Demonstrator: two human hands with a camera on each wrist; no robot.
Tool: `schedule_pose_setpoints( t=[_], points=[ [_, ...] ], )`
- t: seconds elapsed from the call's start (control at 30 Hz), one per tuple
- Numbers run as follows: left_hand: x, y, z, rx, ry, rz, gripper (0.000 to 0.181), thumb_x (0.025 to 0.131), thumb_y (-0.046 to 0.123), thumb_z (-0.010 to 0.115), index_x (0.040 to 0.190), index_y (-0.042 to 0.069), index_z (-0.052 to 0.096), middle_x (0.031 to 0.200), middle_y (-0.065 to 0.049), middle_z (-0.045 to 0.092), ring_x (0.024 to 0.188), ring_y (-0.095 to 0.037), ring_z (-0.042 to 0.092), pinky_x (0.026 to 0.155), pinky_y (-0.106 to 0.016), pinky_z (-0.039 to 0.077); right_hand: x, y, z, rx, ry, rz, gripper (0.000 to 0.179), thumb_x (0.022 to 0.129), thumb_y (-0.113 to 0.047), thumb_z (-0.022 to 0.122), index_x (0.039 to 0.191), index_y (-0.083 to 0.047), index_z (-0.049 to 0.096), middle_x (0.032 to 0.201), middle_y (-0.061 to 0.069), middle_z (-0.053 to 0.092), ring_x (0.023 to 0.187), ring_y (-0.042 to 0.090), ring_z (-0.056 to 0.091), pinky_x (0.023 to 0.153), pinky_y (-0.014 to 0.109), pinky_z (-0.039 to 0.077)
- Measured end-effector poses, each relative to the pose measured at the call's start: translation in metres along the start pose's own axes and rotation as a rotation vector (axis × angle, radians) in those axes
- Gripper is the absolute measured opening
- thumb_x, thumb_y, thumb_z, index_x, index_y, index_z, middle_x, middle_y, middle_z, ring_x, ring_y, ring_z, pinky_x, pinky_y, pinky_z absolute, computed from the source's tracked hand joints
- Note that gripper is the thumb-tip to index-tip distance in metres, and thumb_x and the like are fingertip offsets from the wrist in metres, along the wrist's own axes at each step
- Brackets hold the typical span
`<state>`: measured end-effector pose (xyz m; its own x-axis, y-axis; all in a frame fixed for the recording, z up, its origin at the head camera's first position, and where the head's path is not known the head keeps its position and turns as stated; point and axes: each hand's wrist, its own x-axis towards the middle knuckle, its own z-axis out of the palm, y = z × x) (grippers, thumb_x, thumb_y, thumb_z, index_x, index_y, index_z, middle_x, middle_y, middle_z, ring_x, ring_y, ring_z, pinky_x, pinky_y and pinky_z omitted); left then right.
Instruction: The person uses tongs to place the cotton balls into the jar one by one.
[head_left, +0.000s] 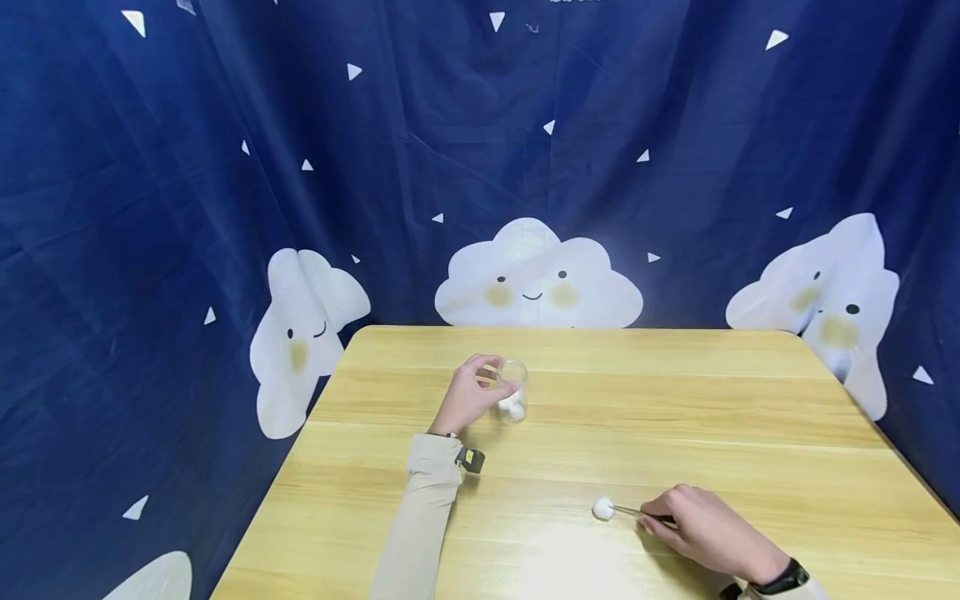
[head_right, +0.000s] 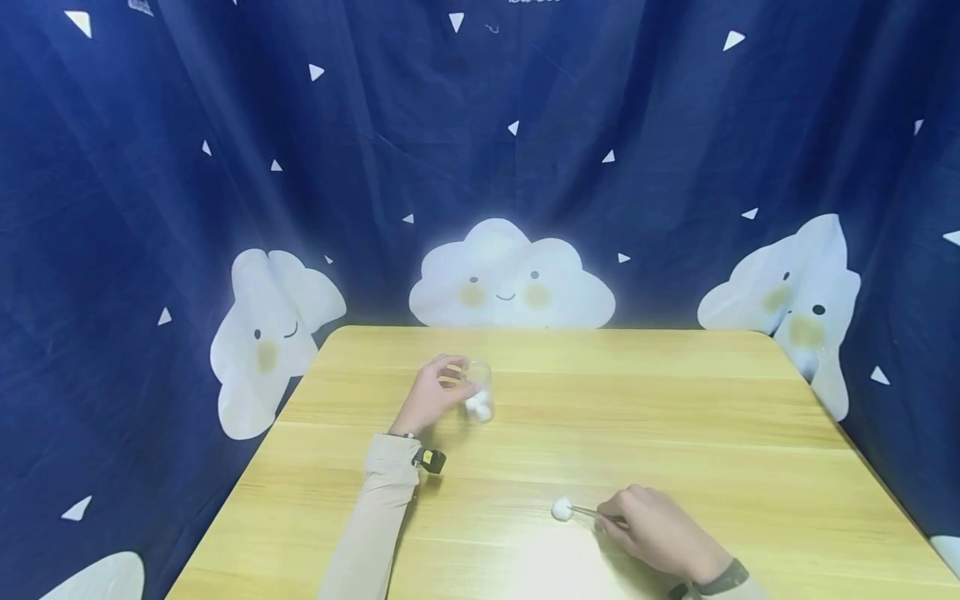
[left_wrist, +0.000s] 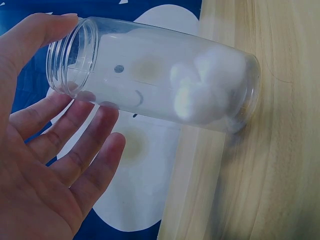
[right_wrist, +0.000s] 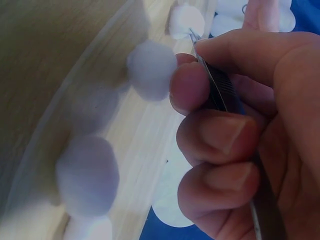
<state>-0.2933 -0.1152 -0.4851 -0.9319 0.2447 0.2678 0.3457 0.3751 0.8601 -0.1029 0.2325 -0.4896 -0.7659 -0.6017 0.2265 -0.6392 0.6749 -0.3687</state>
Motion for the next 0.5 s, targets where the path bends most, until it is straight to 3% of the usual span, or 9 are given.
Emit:
schedule_pose_setpoints(
  t=[0.17, 0.5],
  points=[
    [-0.0002, -0.0003, 0.0001, 0.003, 0.002, -0.002, 0.052, 0.082, 0.035, 0.087, 0.126, 0.014, 0.069, 0.125, -0.003, 0.068, 0.108, -0.023, 0.068, 0.093, -0.04, 0.06, 0.0003, -0.0008, -0.0004, -0.02, 0.012, -0.018, 0.036, 0.096, -0.013, 0.072, 0.07, -0.028, 0.052, 0.067, -0.025, 0.024, 0.058, -0.013, 0.021, 0.049, 0.009, 0.023],
    [-0.0004, 0.0018, -0.0001, 0.014, -0.004, -0.01, 0.053, 0.083, 0.034, 0.087, 0.128, 0.013, 0.069, 0.127, -0.004, 0.068, 0.11, -0.024, 0.069, 0.095, -0.039, 0.06, 0.002, -0.0007, -0.0047, 0.019, -0.014, 0.001, 0.03, 0.098, -0.013, 0.07, 0.074, -0.027, 0.057, 0.067, -0.025, 0.028, 0.058, -0.013, 0.023, 0.048, 0.01, 0.025]
  ],
)
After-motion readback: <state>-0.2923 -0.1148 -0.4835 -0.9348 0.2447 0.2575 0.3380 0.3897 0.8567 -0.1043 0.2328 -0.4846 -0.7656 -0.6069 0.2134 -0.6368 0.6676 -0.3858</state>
